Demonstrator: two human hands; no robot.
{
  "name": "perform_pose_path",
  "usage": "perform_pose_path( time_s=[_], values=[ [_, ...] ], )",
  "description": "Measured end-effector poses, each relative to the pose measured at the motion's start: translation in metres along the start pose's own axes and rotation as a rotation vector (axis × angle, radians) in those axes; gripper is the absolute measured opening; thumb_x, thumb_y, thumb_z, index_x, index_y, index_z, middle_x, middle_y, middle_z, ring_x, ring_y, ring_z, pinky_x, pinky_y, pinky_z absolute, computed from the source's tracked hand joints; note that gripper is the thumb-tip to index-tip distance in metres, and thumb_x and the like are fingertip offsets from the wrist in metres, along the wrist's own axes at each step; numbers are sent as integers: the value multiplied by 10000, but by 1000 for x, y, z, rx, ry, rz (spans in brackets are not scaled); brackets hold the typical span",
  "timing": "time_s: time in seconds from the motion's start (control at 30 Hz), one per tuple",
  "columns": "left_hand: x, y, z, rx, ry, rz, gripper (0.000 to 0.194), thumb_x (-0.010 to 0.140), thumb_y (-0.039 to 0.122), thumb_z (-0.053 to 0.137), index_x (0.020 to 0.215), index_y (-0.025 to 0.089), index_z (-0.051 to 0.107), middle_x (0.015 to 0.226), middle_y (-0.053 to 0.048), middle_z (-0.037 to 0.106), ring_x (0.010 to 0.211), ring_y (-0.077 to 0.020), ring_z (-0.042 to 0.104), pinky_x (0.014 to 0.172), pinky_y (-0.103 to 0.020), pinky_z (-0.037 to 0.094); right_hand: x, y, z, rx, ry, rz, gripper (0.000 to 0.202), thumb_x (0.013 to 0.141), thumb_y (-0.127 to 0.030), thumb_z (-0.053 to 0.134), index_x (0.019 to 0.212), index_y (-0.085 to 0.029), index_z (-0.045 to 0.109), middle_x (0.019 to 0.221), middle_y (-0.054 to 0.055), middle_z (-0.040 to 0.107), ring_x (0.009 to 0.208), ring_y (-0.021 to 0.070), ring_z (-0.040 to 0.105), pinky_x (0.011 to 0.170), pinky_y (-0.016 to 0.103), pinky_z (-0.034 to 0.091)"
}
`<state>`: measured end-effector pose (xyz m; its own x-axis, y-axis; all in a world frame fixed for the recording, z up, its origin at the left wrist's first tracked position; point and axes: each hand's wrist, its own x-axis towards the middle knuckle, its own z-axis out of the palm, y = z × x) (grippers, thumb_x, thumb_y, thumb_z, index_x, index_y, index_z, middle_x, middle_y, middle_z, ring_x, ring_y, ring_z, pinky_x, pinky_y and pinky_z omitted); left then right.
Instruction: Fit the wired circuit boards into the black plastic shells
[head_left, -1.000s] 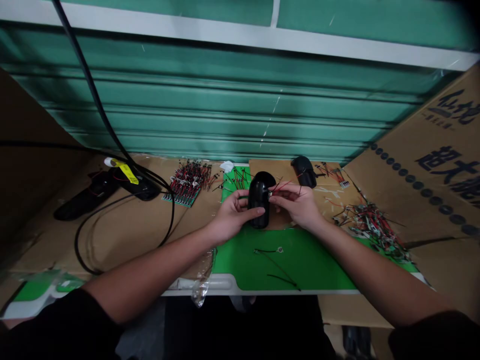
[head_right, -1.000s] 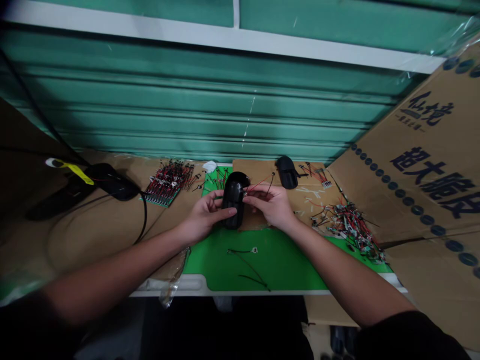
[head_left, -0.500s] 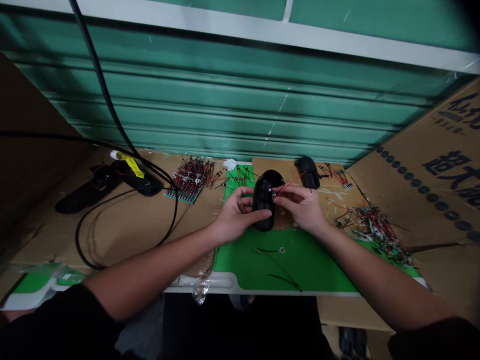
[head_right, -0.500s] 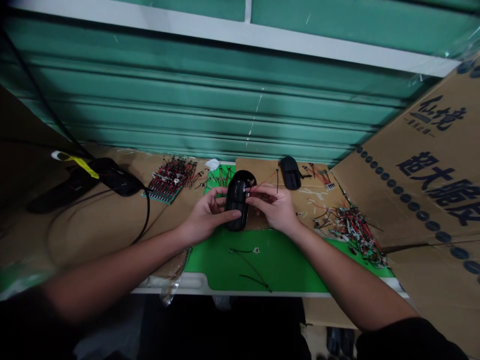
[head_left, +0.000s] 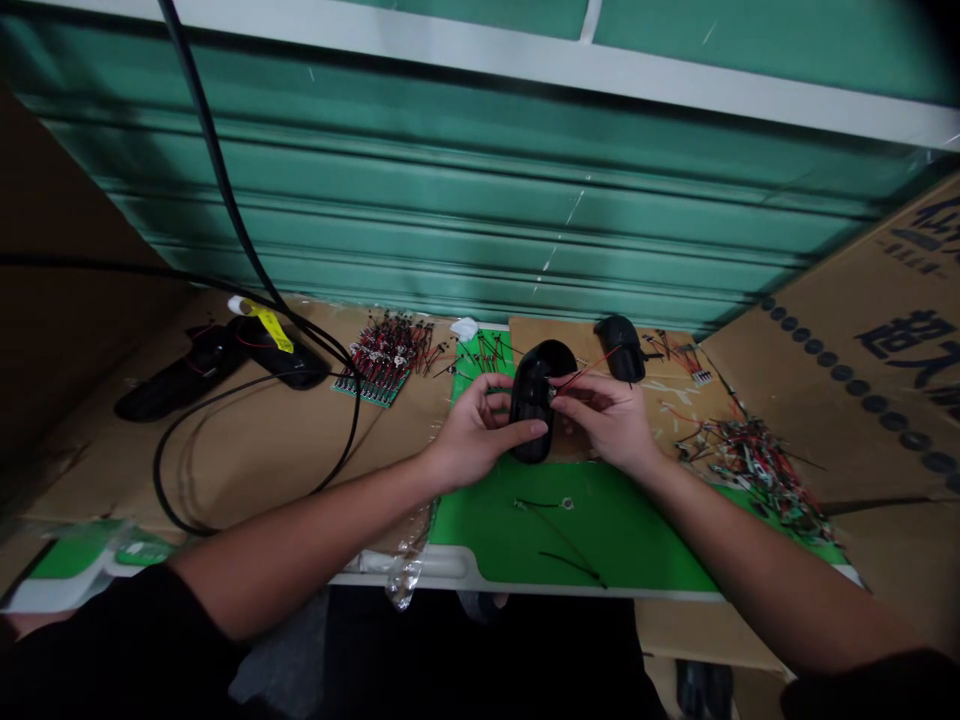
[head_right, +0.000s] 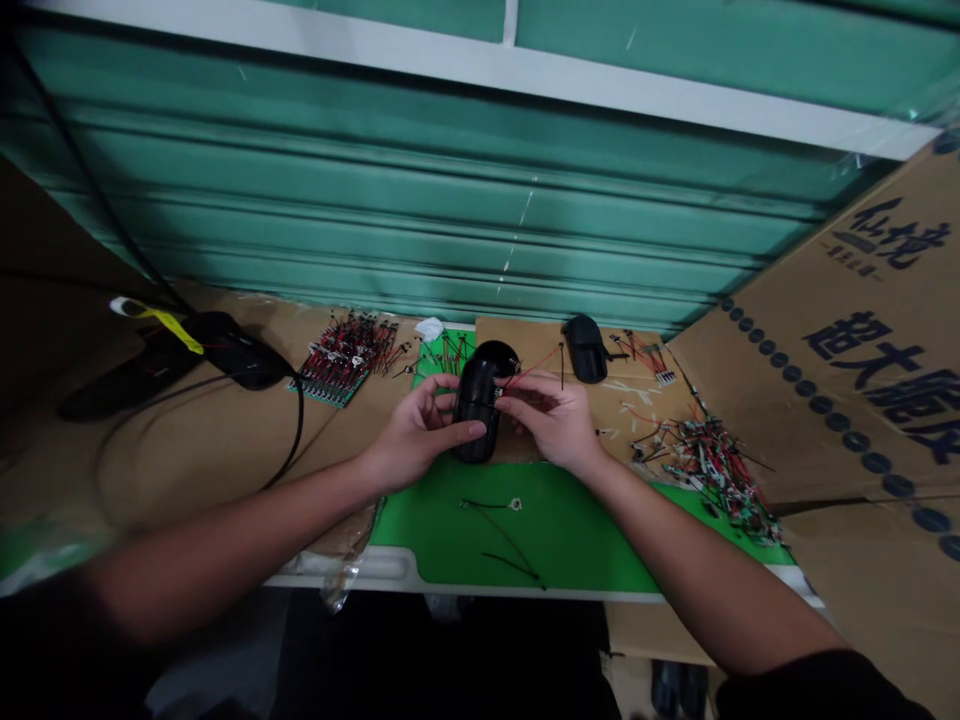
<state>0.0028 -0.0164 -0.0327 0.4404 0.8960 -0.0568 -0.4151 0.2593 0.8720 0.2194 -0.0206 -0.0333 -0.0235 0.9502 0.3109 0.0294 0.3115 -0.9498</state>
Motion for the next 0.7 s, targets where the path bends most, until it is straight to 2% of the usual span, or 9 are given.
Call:
perform_pose_path(
  time_s=[0.07,0.2,0.27,0.37,0.47,0.6,0.7],
  values=[
    [0,0,0,-2,6,1,701,662,242,1044,1146,209,537,961,-9,782,791,-167,771,739,-307,645,0,-1,0,-54,0,-53,205,835,-356,932,999,-251,868,1051,72,839,667,155,727,516,276,627],
    [0,1,0,-8,8,-16,725,661,253,1046,1193,196,557,998,-23,781,798,-172,769,747,-326,660,0,-7,-1,-191,12,-187,183,917,-385,853,1046,-257,873,1076,87,847,942,224,792,824,368,690],
    [0,3,0,-5,-10,-25,744,673,245,1038,1257,190,581,1031,-37,784,826,-180,773,770,-332,662,-1,-9,-1,-235,29,-192,180,951,-396,810,1058,-267,876,1078,85,843,975,235,789,848,386,686],
    [0,4,0,8,-37,-23,736,696,251,1023,1309,190,621,1078,-53,783,858,-184,772,793,-326,657,-3,-11,1,-264,78,-156,150,934,-377,823,1021,-268,878,1051,86,828,932,235,784,754,365,683],
    [-1,3,0,29,-51,-5,722,717,279,1011,1331,218,635,1130,-63,774,908,-208,772,807,-344,659,-6,-11,5,-181,110,-87,195,890,-397,870,1005,-241,848,1065,96,803,735,196,751,548,325,639],
    [-2,0,1,69,-52,30,701,732,291,1002,1332,253,641,1248,-78,736,1005,-233,761,845,-356,649,-7,-11,10,34,151,54,409,786,-441,960,952,-248,639,874,8,745,544,136,665,428,261,578],
    [-2,-2,-1,89,-68,58,694,738,287,996,1334,267,641,1323,-82,701,1043,-230,748,897,-363,631,-5,-9,11,148,93,184,552,740,-486,982,1000,-267,546,832,-44,723,483,126,649,392,249,568]
  ],
)
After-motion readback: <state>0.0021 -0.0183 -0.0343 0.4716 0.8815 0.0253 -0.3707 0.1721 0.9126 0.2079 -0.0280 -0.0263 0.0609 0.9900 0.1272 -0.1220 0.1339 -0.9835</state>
